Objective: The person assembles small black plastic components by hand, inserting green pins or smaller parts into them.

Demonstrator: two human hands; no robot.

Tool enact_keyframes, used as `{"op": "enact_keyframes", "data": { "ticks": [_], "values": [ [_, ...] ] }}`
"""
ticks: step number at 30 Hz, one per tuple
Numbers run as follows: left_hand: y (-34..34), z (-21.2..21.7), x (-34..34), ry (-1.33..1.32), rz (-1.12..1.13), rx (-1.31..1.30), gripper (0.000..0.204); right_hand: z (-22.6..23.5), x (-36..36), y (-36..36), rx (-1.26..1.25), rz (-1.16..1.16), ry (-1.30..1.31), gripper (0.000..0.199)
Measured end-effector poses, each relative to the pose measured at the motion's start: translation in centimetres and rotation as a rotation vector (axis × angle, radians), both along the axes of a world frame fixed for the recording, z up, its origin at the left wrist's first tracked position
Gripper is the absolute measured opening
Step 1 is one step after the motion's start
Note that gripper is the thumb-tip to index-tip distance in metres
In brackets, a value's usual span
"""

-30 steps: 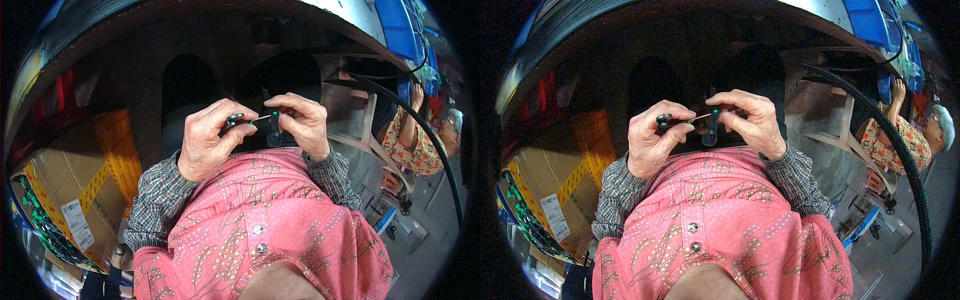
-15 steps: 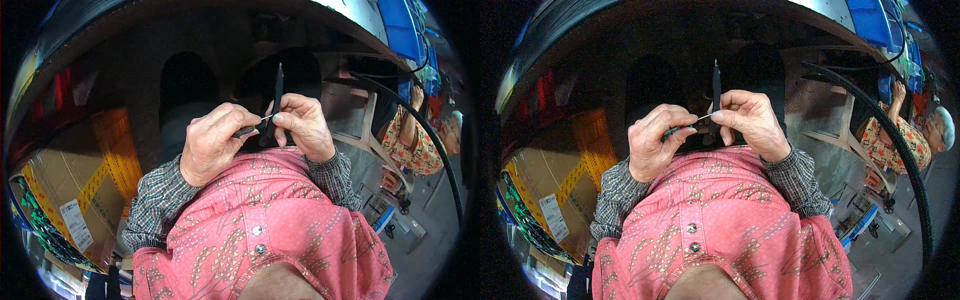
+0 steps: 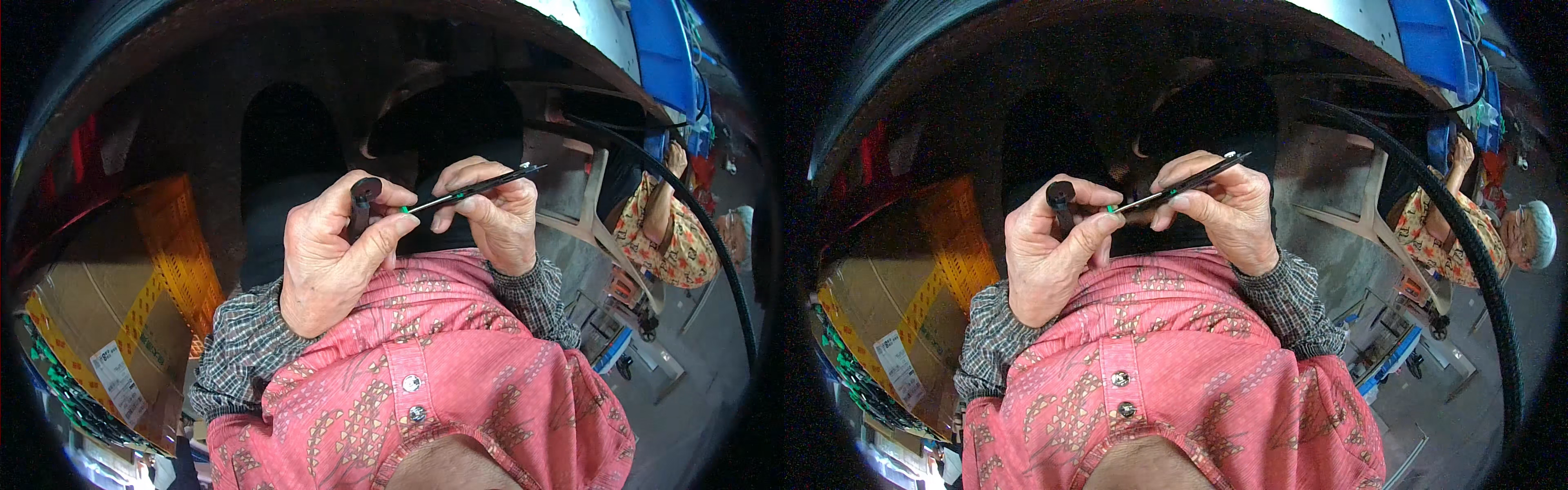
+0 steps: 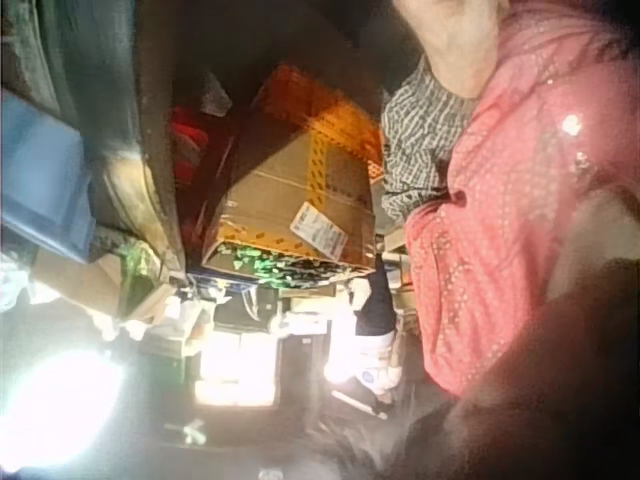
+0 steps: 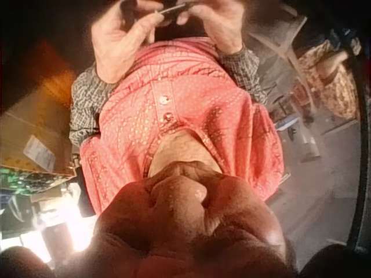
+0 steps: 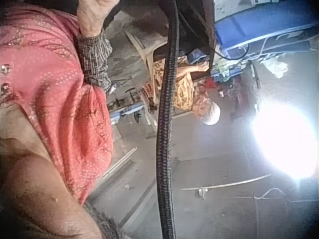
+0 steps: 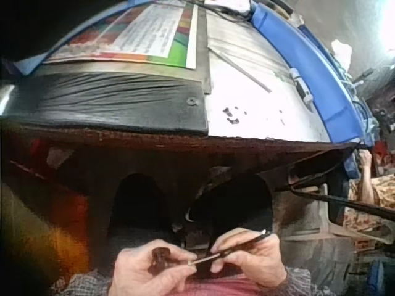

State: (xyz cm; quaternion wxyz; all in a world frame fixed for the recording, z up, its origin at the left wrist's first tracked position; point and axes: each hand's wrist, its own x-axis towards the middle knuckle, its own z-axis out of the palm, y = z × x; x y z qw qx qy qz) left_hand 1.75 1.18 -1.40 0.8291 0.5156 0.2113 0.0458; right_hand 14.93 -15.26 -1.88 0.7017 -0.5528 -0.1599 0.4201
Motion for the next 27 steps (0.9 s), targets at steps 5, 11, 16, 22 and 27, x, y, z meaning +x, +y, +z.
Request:
{"op": "enact_keyframes", "data": {
  "ticks": [5,11,16,22,27],
  "values": [
    [0.0,-0.2,1.0,0.047,0.002,-0.188,0.015,-0.6,0.5,0.0,0.008,-0.022,-0.027,0.014],
    [0.0,-0.7,1.8,0.095,0.002,-0.247,0.013,-0.8,0.8,0.1,-0.009,-0.015,-0.133,0.015],
    [0.1,-0.6,1.7,0.125,-0.013,-0.267,0.013,-0.7,0.6,0.1,-0.059,-0.004,-0.192,0.014],
    [0.0,-0.7,1.6,0.098,-0.004,-0.269,0.013,-0.7,0.6,0.1,-0.062,0.007,-0.25,0.015],
    [0.1,-0.5,1.6,0.096,-0.015,-0.235,0.012,-0.7,0.6,0.1,-0.086,0.011,-0.313,0.016]
  ]
}}
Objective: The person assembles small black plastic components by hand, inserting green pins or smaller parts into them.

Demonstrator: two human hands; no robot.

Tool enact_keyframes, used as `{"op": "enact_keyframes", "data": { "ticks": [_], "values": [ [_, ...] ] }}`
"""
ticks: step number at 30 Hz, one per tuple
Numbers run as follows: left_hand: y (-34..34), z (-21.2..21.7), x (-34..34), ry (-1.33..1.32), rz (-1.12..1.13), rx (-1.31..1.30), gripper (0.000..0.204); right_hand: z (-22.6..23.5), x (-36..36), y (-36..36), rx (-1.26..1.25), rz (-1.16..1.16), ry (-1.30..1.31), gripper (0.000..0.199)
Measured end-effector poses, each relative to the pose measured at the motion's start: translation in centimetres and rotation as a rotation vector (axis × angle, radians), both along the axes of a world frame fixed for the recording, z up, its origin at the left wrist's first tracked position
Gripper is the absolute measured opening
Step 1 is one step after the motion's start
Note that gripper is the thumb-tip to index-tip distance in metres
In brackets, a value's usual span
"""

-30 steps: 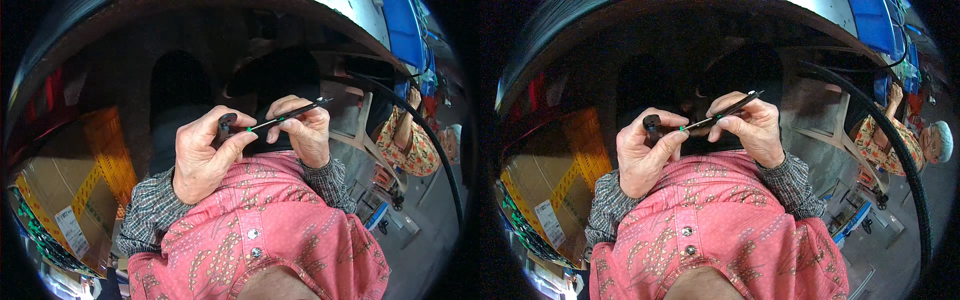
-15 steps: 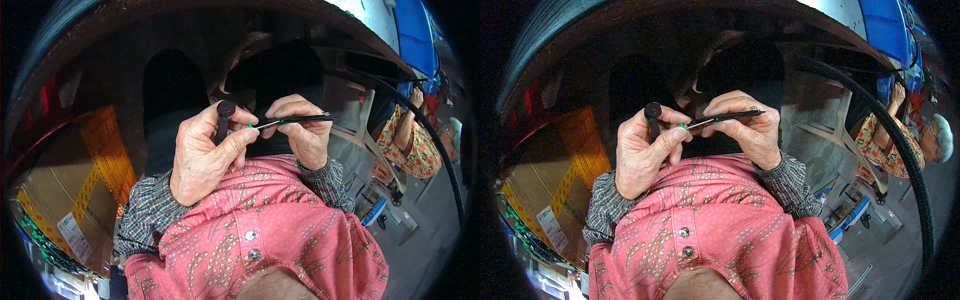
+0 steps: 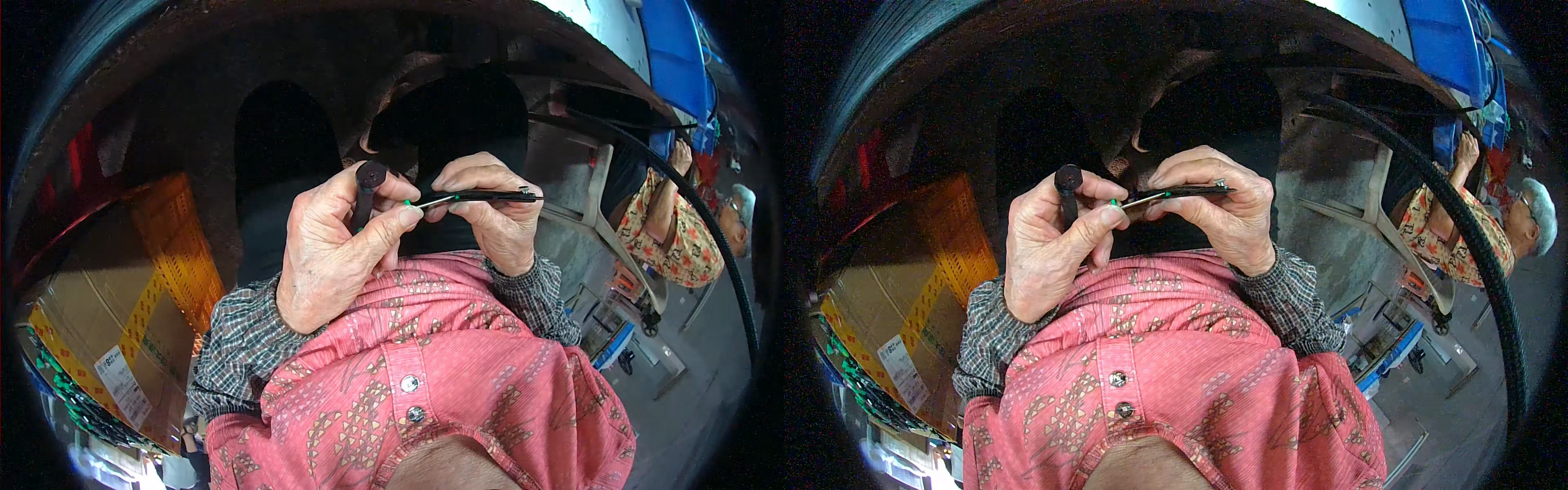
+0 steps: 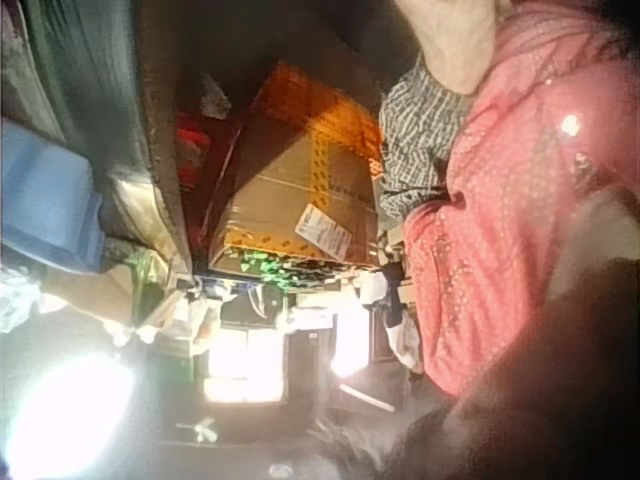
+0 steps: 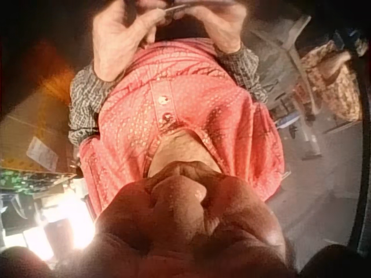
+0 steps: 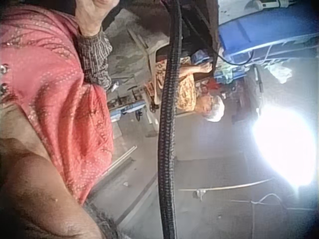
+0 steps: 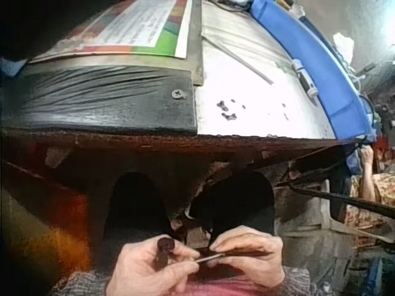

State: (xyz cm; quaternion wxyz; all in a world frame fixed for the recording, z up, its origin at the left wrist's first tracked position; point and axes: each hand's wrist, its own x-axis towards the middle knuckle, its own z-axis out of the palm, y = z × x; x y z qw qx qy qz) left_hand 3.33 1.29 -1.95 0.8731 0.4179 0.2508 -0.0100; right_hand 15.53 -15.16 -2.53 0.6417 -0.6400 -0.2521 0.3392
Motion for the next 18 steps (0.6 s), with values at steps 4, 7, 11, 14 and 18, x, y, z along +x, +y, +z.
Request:
{"op": "enact_keyframes", "data": {
  "ticks": [4,7,11,14,18],
  "values": [
    [0.4,0.2,-0.1,-0.018,-0.056,0.11,0.012,0.2,0.4,-0.3,-0.089,0.072,-0.175,0.015],
    [0.8,0.3,-0.1,-0.031,-0.112,0.201,0.012,0.6,0.2,0.0,-0.071,0.073,-0.114,0.017],
    [0.8,0.0,-0.1,-0.144,-0.108,0.482,0.014,1.2,0.1,0.1,-0.095,0.093,-0.054,0.011],
    [1.1,-0.4,-0.1,-0.254,-0.134,0.732,0.016,1.5,-0.1,0.1,-0.131,0.093,0.03,0.01],
    [1.3,-0.7,-0.2,-0.419,-0.125,0.96,0.021,1.9,-0.3,-0.1,-0.18,0.123,0.186,0.013]
  ]
}}
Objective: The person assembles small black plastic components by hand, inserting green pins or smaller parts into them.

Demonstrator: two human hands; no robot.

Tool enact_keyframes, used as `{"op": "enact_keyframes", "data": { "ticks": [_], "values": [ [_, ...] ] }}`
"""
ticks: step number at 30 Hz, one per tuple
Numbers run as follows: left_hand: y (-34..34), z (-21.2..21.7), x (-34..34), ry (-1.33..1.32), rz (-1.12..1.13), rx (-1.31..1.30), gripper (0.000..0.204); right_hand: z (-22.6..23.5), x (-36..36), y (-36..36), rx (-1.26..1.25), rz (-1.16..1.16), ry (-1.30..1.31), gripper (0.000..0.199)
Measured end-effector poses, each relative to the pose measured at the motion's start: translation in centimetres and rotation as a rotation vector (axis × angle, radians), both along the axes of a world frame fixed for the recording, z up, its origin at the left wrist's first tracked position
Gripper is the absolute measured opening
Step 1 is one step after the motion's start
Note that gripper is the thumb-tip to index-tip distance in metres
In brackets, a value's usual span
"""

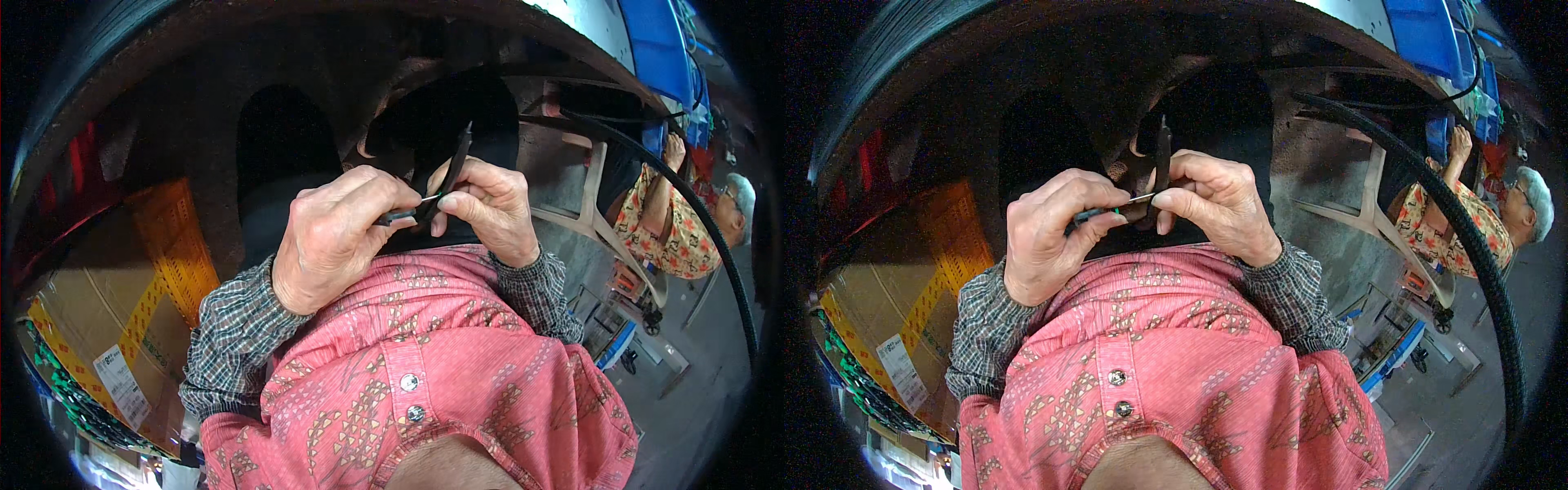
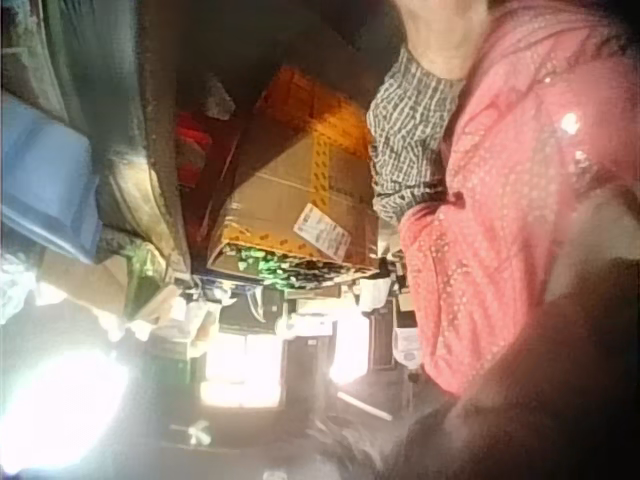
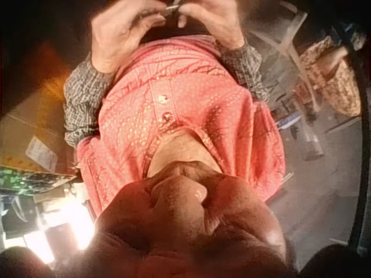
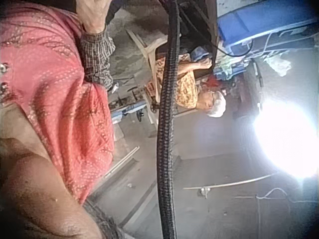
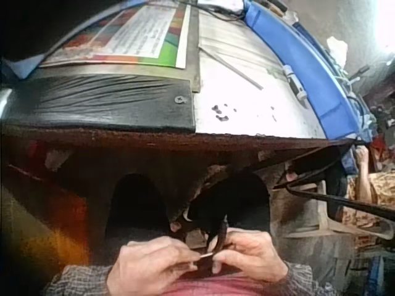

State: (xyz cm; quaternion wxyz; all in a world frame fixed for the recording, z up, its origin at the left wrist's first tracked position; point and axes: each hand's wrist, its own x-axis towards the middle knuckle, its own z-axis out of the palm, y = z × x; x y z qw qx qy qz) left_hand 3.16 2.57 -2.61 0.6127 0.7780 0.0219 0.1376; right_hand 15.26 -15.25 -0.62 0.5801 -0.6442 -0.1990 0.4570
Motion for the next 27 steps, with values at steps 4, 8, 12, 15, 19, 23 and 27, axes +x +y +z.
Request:
{"op": "enact_keyframes", "data": {
  "ticks": [4,8,12,15,19,23,27],
  "values": [
    [0.2,-0.2,0.0,-0.092,-0.033,0.08,0.024,0.2,-0.1,-0.1,-0.074,0.013,0.167,0.013],
    [0.3,-0.3,-0.3,-0.142,-0.054,0.088,0.024,0.7,0.0,0.1,-0.127,0.035,0.243,0.013],
    [0.4,0.2,-0.5,-0.19,-0.077,0.101,0.027,0.6,0.0,-0.1,-0.141,0.036,0.34,0.015],
    [0.2,0.0,-0.6,-0.208,-0.075,0.115,0.03,1.1,-0.2,0.4,-0.153,0.026,0.349,0.021],
    [0.1,-0.2,-1.1,-0.19,-0.06,0.08,0.028,1.1,-0.7,0.8,-0.101,-0.04,0.28,0.039],
    [0.1,-0.5,-1.2,-0.168,-0.039,0.064,0.024,0.7,-0.5,0.5,-0.011,-0.065,0.24,0.039],
    [0.1,-0.1,-1.4,-0.105,0.011,-0.041,0.022,1.2,-0.4,0.5,-0.112,-0.03,0.103,0.031]
  ]
}}
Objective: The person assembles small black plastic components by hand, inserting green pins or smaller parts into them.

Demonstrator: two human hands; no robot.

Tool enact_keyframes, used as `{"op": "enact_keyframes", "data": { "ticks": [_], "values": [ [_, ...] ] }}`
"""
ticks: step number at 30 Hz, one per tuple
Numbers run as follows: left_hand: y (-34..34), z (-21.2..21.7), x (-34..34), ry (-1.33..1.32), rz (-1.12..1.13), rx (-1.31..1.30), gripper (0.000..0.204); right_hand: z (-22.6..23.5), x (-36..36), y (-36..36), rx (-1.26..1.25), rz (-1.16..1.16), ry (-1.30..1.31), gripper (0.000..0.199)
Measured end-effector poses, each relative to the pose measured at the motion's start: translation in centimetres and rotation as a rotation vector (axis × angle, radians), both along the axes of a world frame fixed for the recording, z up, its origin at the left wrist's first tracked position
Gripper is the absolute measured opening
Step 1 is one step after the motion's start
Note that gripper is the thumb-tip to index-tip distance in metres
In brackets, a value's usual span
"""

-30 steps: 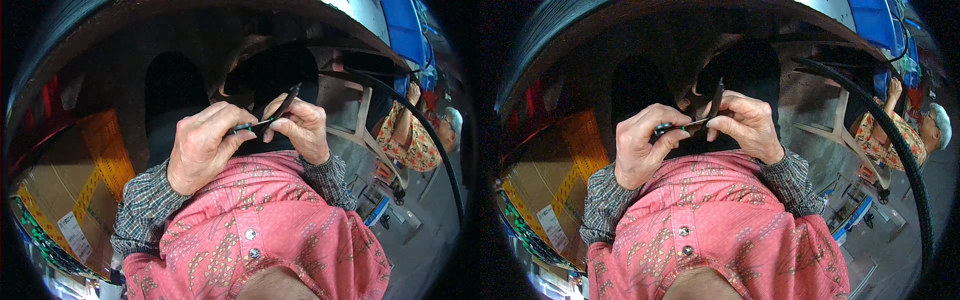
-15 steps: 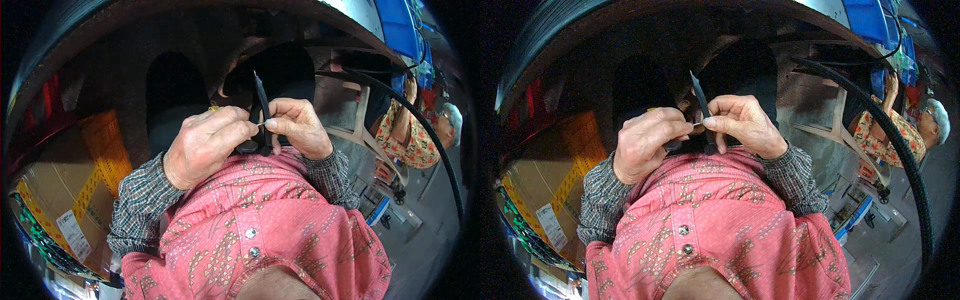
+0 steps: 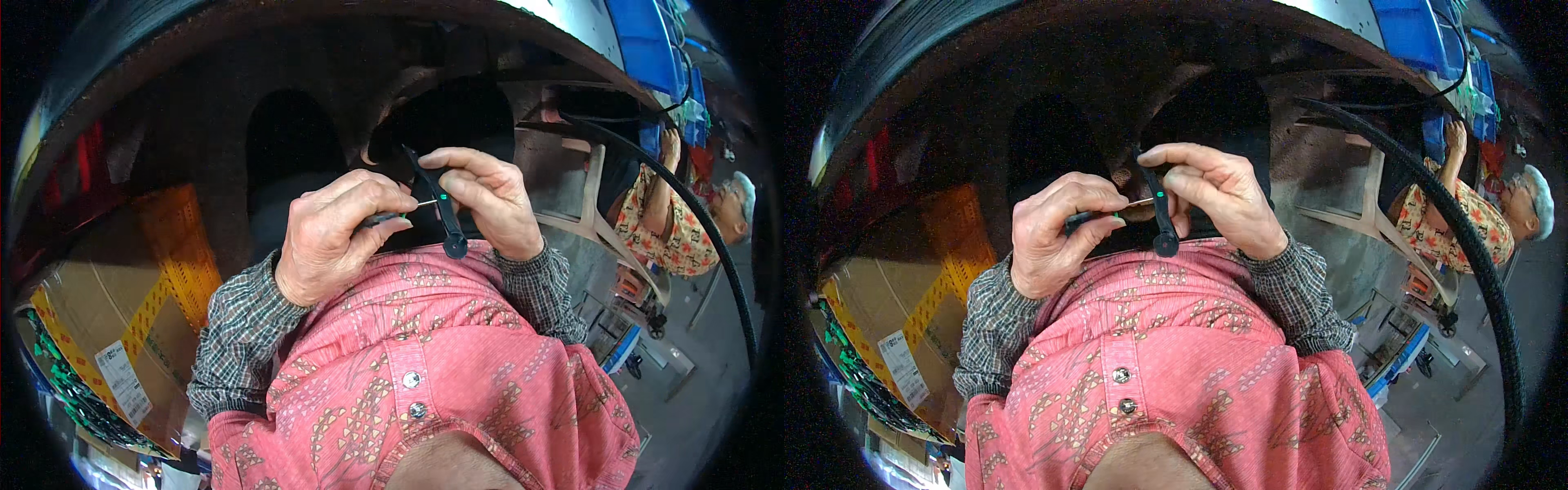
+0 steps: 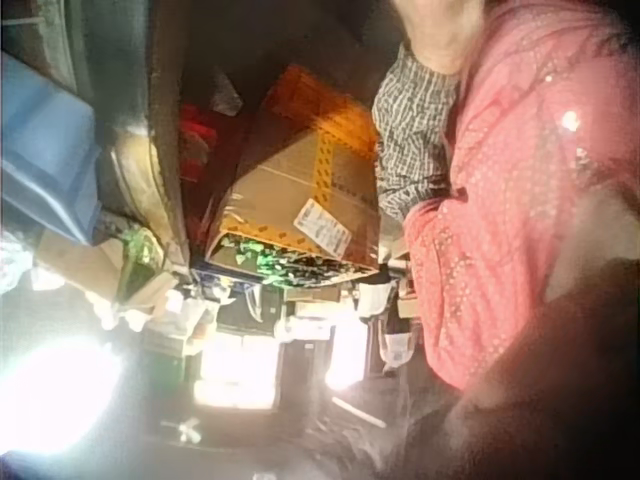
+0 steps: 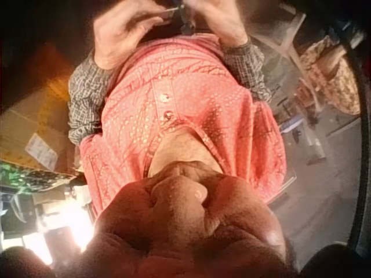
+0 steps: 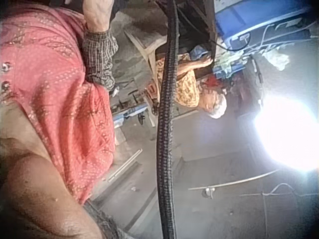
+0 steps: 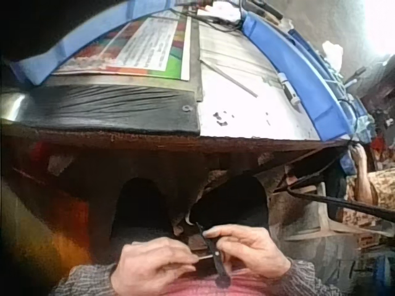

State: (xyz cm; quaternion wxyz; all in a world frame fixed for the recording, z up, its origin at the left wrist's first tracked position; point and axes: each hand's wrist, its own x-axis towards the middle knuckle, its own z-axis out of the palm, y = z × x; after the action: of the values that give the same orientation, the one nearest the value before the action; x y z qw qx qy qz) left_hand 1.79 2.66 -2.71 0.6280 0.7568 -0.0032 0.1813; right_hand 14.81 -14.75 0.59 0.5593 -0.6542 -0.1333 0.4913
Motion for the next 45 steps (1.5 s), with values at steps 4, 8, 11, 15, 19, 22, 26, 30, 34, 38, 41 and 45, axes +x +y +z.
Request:
{"op": "enact_keyframes", "data": {
  "ticks": [4,8,11,15,19,22,26,30,34,38,41,45],
  "values": [
    [-0.2,-0.1,-0.5,0.109,-0.007,-0.207,0.018,-0.5,-0.4,0.2,0.012,0.049,-0.154,0.033],
    [-0.4,-0.2,-0.6,0.131,-0.017,-0.284,0.016,-1.9,0.0,-0.2,0.05,0.16,-0.425,0.02],
    [-0.4,0.0,-0.4,0.113,-0.006,-0.298,0.017,-1.7,0.2,-0.2,0.127,0.192,-0.56,0.018],
    [-0.6,0.9,-0.6,0.248,0.018,-0.546,0.018,-1.8,0.5,-0.1,0.173,0.205,-0.642,0.013],
    [-0.8,1.0,-0.5,0.275,-0.002,-0.73,0.019,-1.1,0.6,0.0,0.162,0.237,-0.672,0.014],
    [-0.9,0.3,-0.5,0.273,-0.016,-0.754,0.018,-1.1,-0.1,-0.1,0.116,0.216,-0.543,0.011],
    [-1.4,-0.4,-0.4,0.262,0.0,-0.773,0.025,-0.9,-0.3,-0.2,0.09,0.201,-0.42,0.016],
    [-1.7,-0.1,-0.5,0.28,0.038,-0.829,0.027,-1.2,-0.7,-0.2,0.088,0.152,-0.375,0.015],
    [-2.1,0.3,-0.2,0.252,-0.001,-0.974,0.04,-0.8,-0.8,-0.1,0.034,0.122,-0.391,0.016],
    [-2.5,0.9,0.1,0.216,0.014,-1.078,0.053,-0.6,-1.2,0.0,0.008,0.119,-0.49,0.021],
    [-2.4,1.2,0.4,0.208,-0.075,-1.185,0.058,-0.7,-1.5,0.3,0.025,0.088,-0.551,0.027],
    [-2.4,1.4,0.5,0.184,-0.086,-1.248,0.06,1.1,-1.5,0.7,-0.187,0.252,-0.688,0.068]
  ]
}}
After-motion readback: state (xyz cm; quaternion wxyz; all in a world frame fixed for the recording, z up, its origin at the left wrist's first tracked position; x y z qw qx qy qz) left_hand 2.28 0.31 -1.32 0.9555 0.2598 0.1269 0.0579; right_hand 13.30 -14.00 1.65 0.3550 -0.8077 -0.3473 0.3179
